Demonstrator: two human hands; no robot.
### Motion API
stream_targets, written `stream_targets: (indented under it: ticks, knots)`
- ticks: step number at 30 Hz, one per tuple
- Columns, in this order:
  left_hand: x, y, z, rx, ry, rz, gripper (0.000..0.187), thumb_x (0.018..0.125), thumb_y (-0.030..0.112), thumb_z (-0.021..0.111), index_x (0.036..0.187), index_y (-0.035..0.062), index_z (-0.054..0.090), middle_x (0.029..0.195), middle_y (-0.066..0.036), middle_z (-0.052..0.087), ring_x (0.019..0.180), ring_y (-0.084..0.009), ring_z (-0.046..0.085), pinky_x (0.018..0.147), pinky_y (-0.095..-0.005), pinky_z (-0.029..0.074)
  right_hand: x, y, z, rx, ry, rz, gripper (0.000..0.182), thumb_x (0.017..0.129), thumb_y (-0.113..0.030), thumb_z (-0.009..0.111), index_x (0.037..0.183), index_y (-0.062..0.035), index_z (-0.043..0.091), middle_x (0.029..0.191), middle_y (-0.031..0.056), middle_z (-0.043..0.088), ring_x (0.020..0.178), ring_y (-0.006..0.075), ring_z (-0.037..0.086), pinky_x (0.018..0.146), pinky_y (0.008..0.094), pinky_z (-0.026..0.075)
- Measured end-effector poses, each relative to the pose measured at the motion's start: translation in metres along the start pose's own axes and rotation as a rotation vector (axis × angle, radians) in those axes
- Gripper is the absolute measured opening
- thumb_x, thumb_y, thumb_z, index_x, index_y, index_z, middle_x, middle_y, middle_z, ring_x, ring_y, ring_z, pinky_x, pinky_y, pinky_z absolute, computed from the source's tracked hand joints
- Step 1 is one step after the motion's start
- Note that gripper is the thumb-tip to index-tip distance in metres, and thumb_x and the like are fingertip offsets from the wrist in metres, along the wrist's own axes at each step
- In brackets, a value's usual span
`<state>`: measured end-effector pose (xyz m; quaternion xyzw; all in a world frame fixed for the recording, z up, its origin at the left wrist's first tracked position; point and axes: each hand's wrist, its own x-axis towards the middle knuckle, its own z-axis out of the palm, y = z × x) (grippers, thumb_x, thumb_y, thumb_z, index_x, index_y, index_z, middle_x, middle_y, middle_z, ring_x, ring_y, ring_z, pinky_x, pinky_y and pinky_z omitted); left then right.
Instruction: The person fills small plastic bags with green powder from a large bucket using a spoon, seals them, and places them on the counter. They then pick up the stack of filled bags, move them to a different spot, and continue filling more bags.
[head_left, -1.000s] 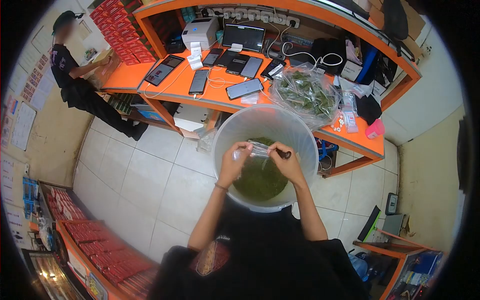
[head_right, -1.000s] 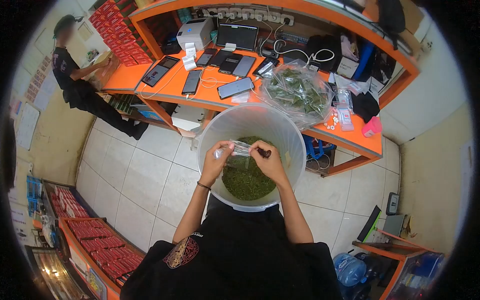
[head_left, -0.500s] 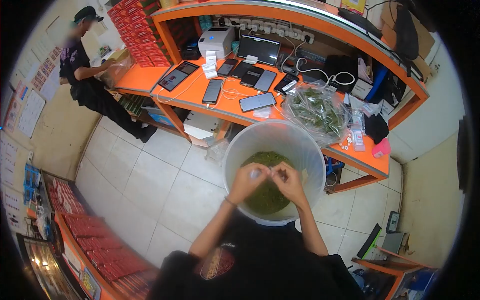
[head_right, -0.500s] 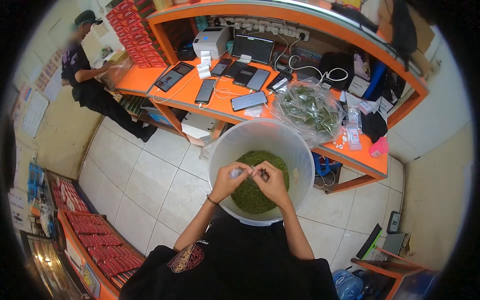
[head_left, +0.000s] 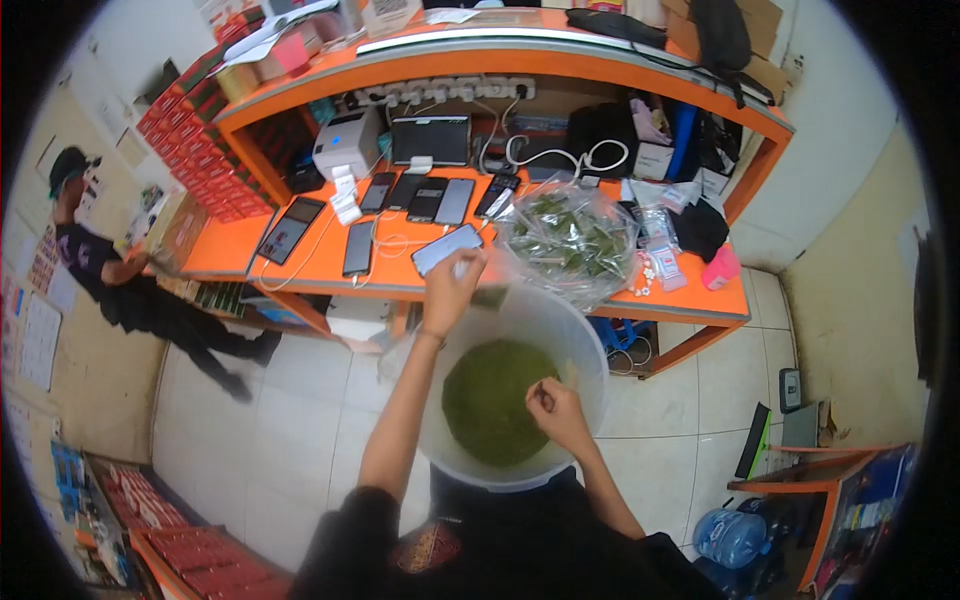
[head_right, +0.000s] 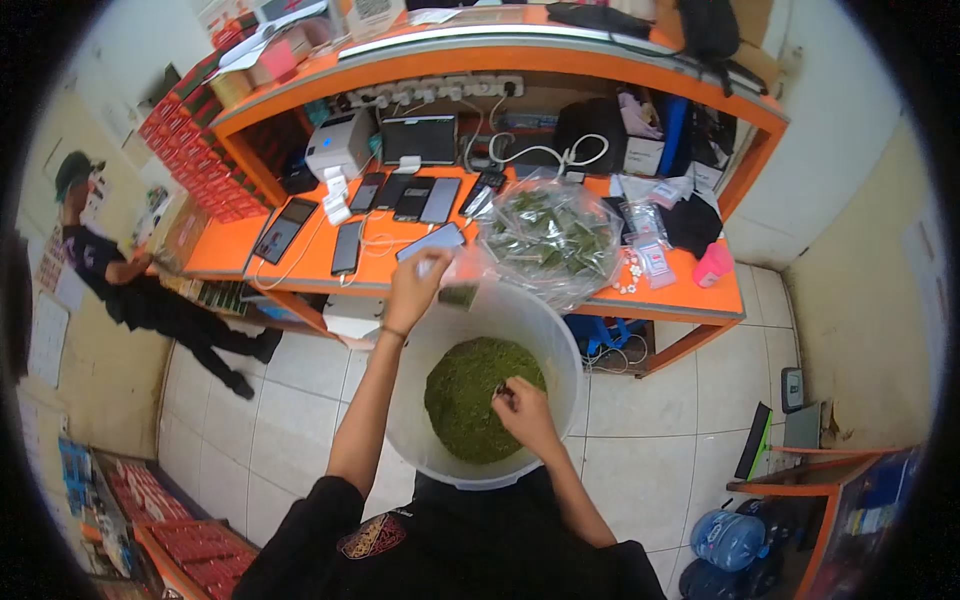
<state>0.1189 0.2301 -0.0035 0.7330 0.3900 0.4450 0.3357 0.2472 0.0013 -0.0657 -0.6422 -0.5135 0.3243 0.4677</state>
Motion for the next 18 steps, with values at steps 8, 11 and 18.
stream_targets:
  ticks: [8, 11, 18]
  knots:
    - [0.094, -0.108, 0.105, 0.307, 0.017, -0.081, 0.036, 0.084, 0.031, 0.070, 0.111, 0.0071, 0.069, 0.112, -0.019, 0.067, 0.100, -0.0364, 0.065, 0.089, -0.0417, 0.050, -0.012, -0.008, -0.013, 0.046, -0.131, -0.072, 0.015, 0.088, -0.002, 0.059, 0.103, -0.0041, 0.061, 0.094, 0.0117, 0.063, 0.082, 0.0253, 0.064, 0.070, 0.0312, 0.050]
    - [0.110, -0.156, 0.100, 0.538, -0.080, -0.262, 0.041, 0.076, 0.033, 0.073, 0.105, 0.0052, 0.069, 0.097, -0.021, 0.070, 0.094, -0.0367, 0.067, 0.084, -0.0427, 0.051, -0.015, -0.025, -0.013, 0.034, 0.099, -0.239, 0.020, 0.087, 0.002, 0.056, 0.106, -0.0044, 0.061, 0.102, 0.0149, 0.063, 0.097, 0.0328, 0.064, 0.079, 0.0367, 0.052]
    - [0.138, -0.164, 0.111, 0.542, -0.280, -0.142, 0.049, 0.086, 0.048, 0.061, 0.112, 0.0077, 0.070, 0.105, -0.022, 0.069, 0.102, -0.0373, 0.066, 0.091, -0.0406, 0.051, 0.002, 0.053, 0.016, -0.551, -1.166, 0.163, 0.044, 0.081, -0.006, 0.061, 0.124, -0.0119, 0.061, 0.135, 0.0251, 0.049, 0.118, 0.0365, 0.056, 0.093, 0.0449, 0.048]
